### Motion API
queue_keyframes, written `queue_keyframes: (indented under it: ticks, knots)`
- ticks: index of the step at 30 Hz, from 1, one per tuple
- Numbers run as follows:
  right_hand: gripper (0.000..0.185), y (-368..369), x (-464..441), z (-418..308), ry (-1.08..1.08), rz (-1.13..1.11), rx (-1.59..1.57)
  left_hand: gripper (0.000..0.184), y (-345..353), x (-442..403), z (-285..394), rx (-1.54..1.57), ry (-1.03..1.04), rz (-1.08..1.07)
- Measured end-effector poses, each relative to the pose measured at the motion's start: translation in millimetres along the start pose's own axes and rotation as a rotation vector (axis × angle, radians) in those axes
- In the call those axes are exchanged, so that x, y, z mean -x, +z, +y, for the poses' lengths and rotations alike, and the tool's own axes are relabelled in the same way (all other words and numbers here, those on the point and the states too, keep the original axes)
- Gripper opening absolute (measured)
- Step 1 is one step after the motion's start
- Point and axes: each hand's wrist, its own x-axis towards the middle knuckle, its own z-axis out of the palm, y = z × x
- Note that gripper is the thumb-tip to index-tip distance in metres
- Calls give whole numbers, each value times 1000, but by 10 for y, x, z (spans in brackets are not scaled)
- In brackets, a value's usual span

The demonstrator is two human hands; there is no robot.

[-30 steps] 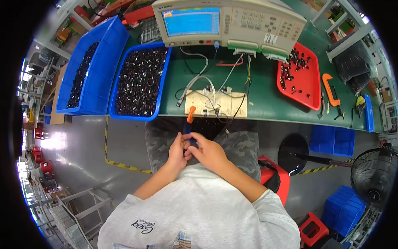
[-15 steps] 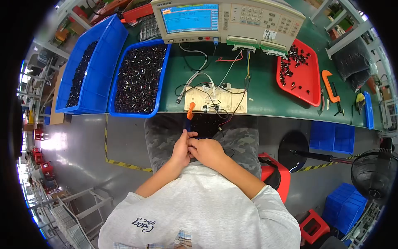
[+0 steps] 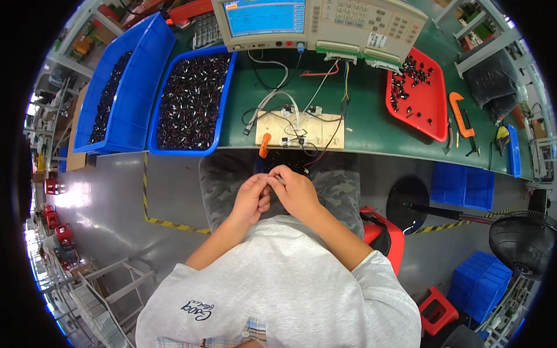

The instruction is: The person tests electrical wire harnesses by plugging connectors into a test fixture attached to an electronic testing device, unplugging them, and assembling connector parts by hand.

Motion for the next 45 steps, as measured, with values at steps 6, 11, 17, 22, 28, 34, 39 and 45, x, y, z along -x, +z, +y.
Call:
queue_keyframes:
  ticks: [6,11,17,22,28,34,39,45]
  knots:
    - [30,-90,-30,-1,350,-307,-935,15,10,52,48,46,64,9]
    - [35,-20,-36,48,236,-316,-691,16,-16,48,40,83,60,0]
    - [42,-30,-39,-16,388,-374,-838,15,-54,19,33,118,83,-81]
    - [49,-71,-35,-18,528,-440,-941,18,-41,32,10,103,81,-103]
    - [43,-1,-4,-17,514,-324,-980,22,18,36,20,12,86,-57]
    - [24,21,-108,1,435,61,-1141,28,105,58,-33,64,25,-5]
    - [21,-17,-226,-16,443,92,-1145,26,16,15,-40,68,10,13]
    - [20,17,-252,-46,434,94,-1192,22,-3,10,-30,87,13,39]
